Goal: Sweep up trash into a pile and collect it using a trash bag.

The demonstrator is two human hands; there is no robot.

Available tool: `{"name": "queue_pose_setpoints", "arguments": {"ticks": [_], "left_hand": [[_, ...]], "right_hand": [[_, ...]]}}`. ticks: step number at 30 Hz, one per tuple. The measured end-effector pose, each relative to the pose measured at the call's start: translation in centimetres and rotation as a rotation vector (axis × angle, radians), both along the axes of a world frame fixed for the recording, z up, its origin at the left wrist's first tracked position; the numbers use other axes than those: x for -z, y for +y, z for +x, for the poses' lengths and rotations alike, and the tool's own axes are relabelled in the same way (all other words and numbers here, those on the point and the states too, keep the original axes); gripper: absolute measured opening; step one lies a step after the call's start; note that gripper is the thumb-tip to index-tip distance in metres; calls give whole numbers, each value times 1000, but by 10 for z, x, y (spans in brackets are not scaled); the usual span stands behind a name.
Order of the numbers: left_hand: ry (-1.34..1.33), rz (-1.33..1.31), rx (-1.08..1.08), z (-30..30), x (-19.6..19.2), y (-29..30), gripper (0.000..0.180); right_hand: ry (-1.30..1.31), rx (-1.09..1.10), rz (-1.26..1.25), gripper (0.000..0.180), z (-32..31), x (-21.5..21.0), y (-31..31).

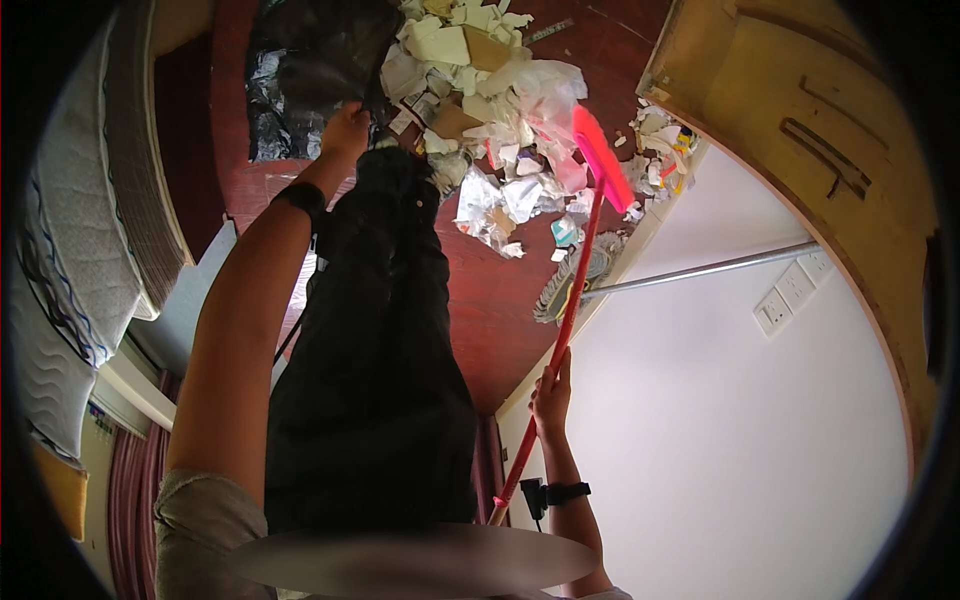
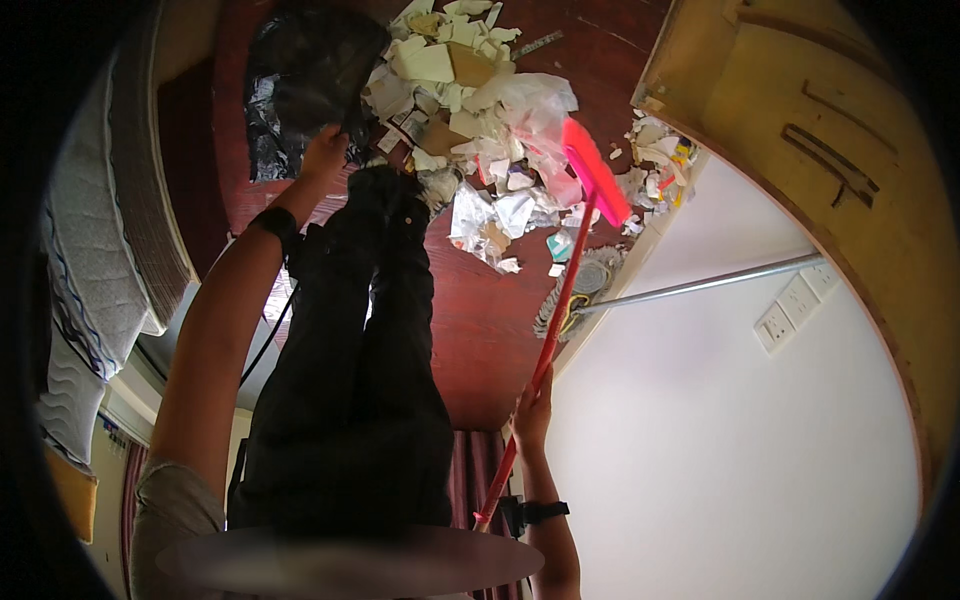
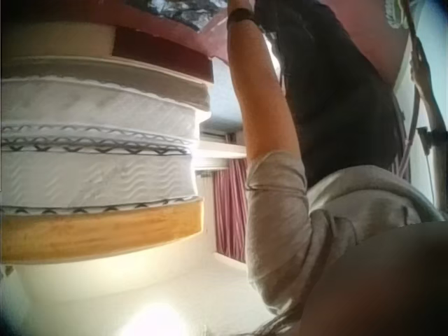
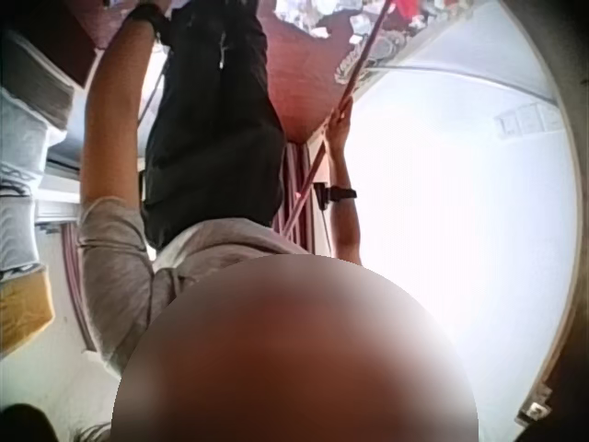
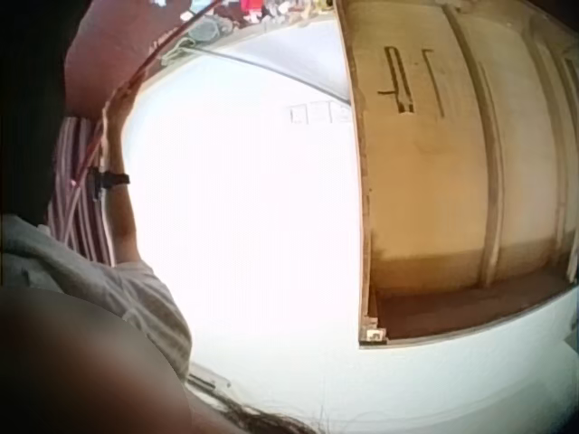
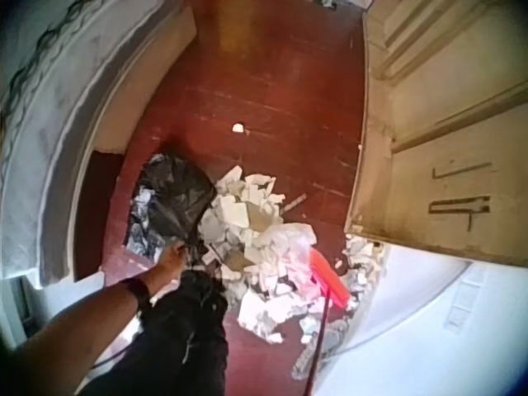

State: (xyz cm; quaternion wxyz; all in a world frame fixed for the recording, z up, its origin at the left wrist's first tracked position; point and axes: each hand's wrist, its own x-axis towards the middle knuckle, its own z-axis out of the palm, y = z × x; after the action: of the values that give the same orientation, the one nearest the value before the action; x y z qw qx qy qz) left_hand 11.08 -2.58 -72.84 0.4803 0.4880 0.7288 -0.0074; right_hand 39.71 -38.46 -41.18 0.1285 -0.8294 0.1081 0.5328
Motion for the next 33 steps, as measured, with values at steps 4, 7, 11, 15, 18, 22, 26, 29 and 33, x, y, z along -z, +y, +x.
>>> {"name": "queue_pose_setpoints", "arguments": {"ticks": [4, 7, 11, 15, 18, 22, 26, 29, 33], "left_hand": [[171, -1, 184, 15, -6, -14, 37], [-16, -142, -5, 25, -19, -17, 36], [-226, 6, -172, 5, -23, -33, 35], [-224, -129, -92, 41, -46, -39, 41], [-258, -131, -100, 40, -46, -34, 42], [-207, -117, 39, 43, -43, -26, 39], [-166, -93, 117, 29, -30, -19, 33], [-41, -25, 223, 13, -17, -13, 32], [-12, -41, 134, 33, -23, -16, 33]], "right_hand": [[-96, -210, -102, 57, 6, 28, -13], [-182, -573, -132, 58, -17, 30, -24], [31, -737, 57, 68, -75, 2, -9], [99, -792, 197, 75, -93, -33, 7], [238, -781, 221, 81, -95, -44, 30], [242, -797, 290, 78, -93, -44, 45], [172, -751, 312, 70, -84, -42, 46], [65, -741, 325, 64, -65, -58, 35], [-36, -685, 148, 58, -15, -69, 42]]}}
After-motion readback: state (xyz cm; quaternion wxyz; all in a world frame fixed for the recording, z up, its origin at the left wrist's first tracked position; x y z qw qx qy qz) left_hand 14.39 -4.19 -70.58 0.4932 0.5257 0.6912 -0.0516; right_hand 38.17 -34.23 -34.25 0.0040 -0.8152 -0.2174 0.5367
